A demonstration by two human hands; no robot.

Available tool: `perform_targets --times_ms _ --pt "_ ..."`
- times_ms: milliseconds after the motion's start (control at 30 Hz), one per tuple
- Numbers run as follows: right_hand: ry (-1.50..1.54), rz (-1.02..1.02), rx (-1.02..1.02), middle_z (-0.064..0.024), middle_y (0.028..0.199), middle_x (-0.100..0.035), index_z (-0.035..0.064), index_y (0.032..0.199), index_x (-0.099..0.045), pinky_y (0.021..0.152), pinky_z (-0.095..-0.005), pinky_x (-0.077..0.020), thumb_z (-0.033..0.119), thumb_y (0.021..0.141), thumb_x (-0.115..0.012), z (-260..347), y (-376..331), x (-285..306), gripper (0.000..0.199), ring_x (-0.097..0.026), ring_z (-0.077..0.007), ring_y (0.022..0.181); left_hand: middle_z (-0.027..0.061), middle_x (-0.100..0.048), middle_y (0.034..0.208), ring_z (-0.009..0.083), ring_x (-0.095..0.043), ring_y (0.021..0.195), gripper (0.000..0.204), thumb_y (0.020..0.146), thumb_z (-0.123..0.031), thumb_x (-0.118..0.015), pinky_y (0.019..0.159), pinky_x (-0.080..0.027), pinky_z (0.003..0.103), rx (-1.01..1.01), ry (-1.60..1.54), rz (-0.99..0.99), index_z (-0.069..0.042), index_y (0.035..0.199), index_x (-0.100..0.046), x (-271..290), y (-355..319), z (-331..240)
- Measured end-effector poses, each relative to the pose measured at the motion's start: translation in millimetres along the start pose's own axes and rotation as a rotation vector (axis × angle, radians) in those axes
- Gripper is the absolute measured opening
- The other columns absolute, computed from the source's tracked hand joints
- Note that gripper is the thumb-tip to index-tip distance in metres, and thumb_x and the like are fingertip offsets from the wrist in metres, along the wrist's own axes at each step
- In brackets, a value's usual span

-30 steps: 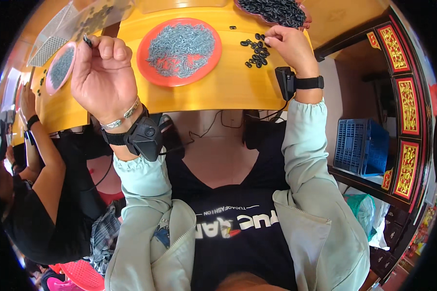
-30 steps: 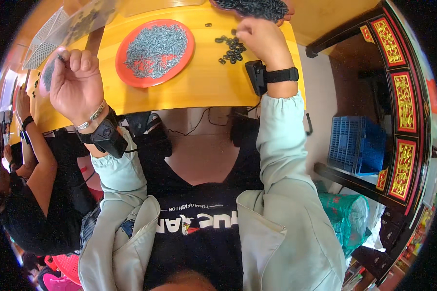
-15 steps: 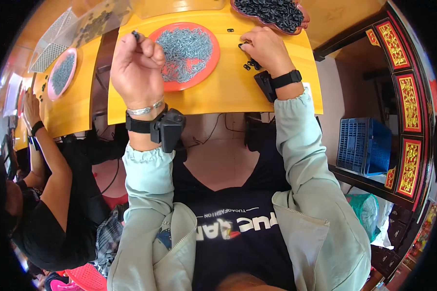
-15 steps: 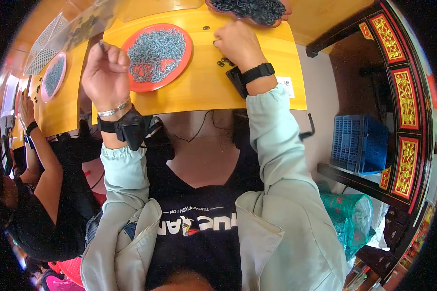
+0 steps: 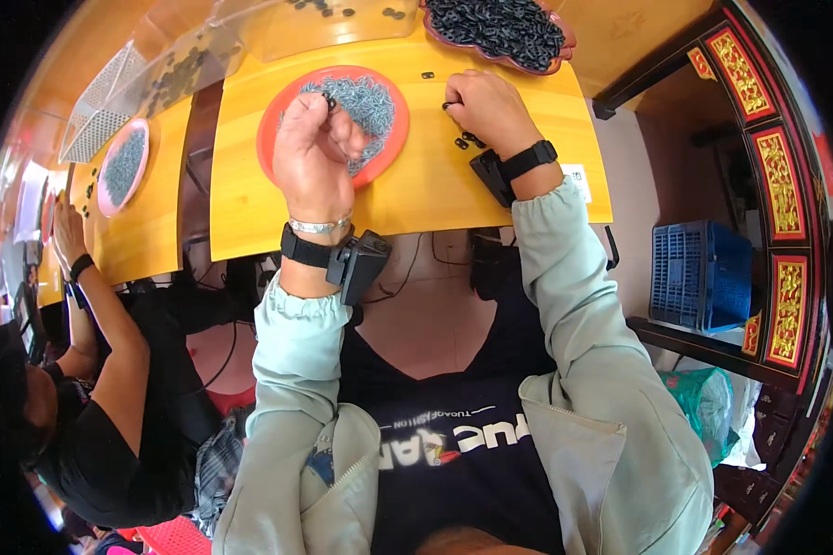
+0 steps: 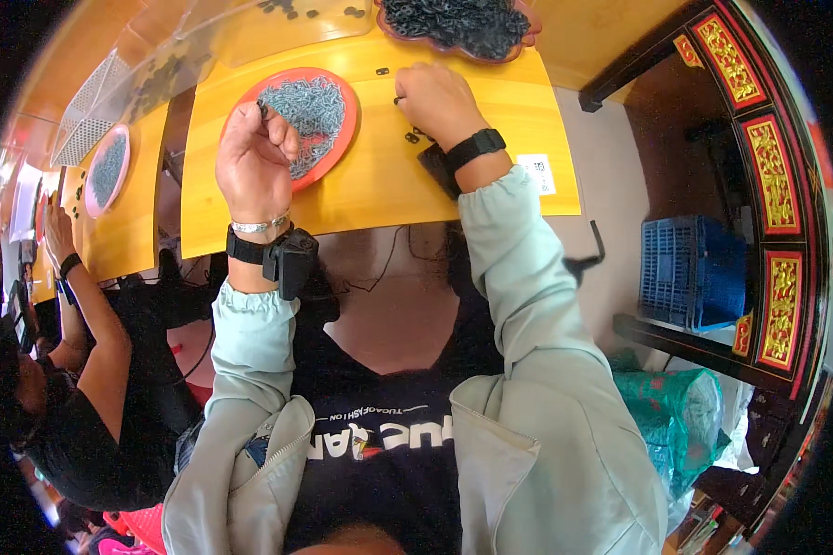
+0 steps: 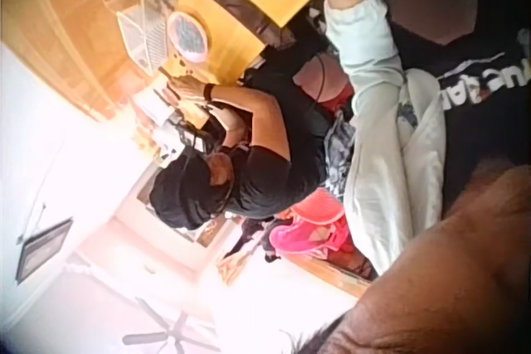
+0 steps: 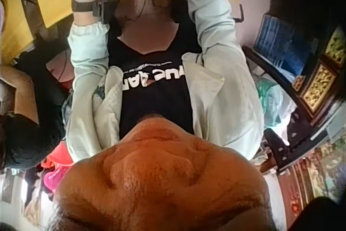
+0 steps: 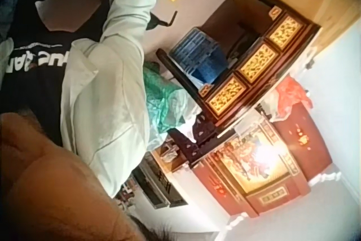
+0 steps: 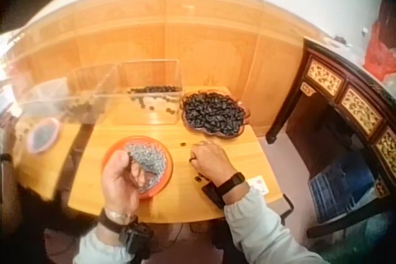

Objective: The person assembles small components by picking up metal pins and black plastic pieces from plates, inserting the pins into the plastic pieces by hand, and placing the assembled parts on the table.

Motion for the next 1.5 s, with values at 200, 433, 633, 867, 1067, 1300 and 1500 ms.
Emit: perform_targets --times_ms 200,433,633,867,1067,1300,1500 --pt "0.308 -0.058 -0.060 -0.0051 0.079 -0.062 0.0053 0.085 -0.061 0.060 -0.0274 -0.0444 0.011 0.075 -0.062 8.0 2.9 9.6 0.011 -0.058 -0.0163 0.066 0.0050 -0.046 0.061 0.0172 -0.045 0.051 0.012 0.089 -0.015 -0.045 0.049 -0.037 0.027 0.018 0.003 0.010 -0.006 0.083 -0.047 2.7 2.4 5.4" --pt "1.219 0.015 -0.024 0.0042 0.083 -0.058 0.0031 0.107 -0.061 0.065 -0.0172 -0.0416 0.009 0.082 -0.063 45.6 2.4 34.3 0.026 -0.051 -0.0030 0.072 0.0060 -0.048 0.062 0.0171 -0.047 0.053 0.012 0.090 -0.014 -0.045 0.049 -0.038 0.026 0.029 0.026 0.027 -0.005 0.083 -0.046 -6.3 -5.1 5.8" --pt "1.430 0.136 0.004 0.0031 0.084 -0.058 0.0041 0.111 -0.060 0.066 -0.0170 -0.0422 0.011 0.086 -0.058 54.8 0.7 29.6 0.027 -0.052 -0.0039 0.073 0.0053 -0.048 0.062 0.0168 -0.047 0.053 0.014 0.090 -0.015 -0.044 0.050 -0.038 0.026 0.040 0.048 0.028 -0.004 0.082 -0.046 -10.4 -7.7 10.5" --pt "1.606 0.262 -0.001 0.0020 0.086 -0.056 0.0039 0.114 -0.055 0.069 -0.0178 -0.0446 0.011 0.088 -0.054 58.1 2.6 18.8 0.027 -0.053 -0.0048 0.074 0.0042 -0.048 0.062 0.0155 -0.046 0.052 0.013 0.090 -0.016 -0.044 0.050 -0.036 0.025 0.026 0.039 0.022 -0.005 0.082 -0.046 -9.7 -5.4 9.4" --pt "1.691 0.291 -0.020 0.0008 0.087 -0.056 0.0040 0.111 -0.053 0.070 -0.0185 -0.0456 0.013 0.088 -0.055 59.5 4.9 16.4 0.024 -0.054 -0.0058 0.074 0.0044 -0.048 0.061 0.0149 -0.046 0.052 0.013 0.090 -0.015 -0.044 0.049 -0.036 0.025 0.017 0.050 0.036 -0.005 0.083 -0.046 -7.8 -4.3 10.3" --pt "1.599 0.226 -0.045 0.0016 0.085 -0.058 0.0037 0.108 -0.056 0.067 -0.0184 -0.0452 0.012 0.086 -0.057 63.3 5.6 16.2 0.024 -0.054 -0.0054 0.071 0.0046 -0.048 0.062 0.0151 -0.046 0.052 0.013 0.090 -0.015 -0.043 0.049 -0.036 0.025 0.010 0.053 0.030 -0.005 0.083 -0.046 -8.6 -5.3 9.9" --pt "1.434 0.157 -0.017 0.0008 0.085 -0.060 0.0007 0.111 -0.058 0.066 -0.0171 -0.0451 0.009 0.085 -0.059 73.9 6.4 11.1 0.027 -0.054 -0.0041 0.071 0.0044 -0.049 0.063 0.0146 -0.046 0.053 0.014 0.091 -0.016 -0.042 0.050 -0.037 0.025 0.005 0.012 0.046 -0.005 0.083 -0.046 -5.9 -5.1 8.9"
Point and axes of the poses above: each hand's wrist, its own y-axis towards the middle knuckle, its own x-axis out of the back of the hand, z = x × y, the point moved 1 cm from there along y, towards the middle knuckle
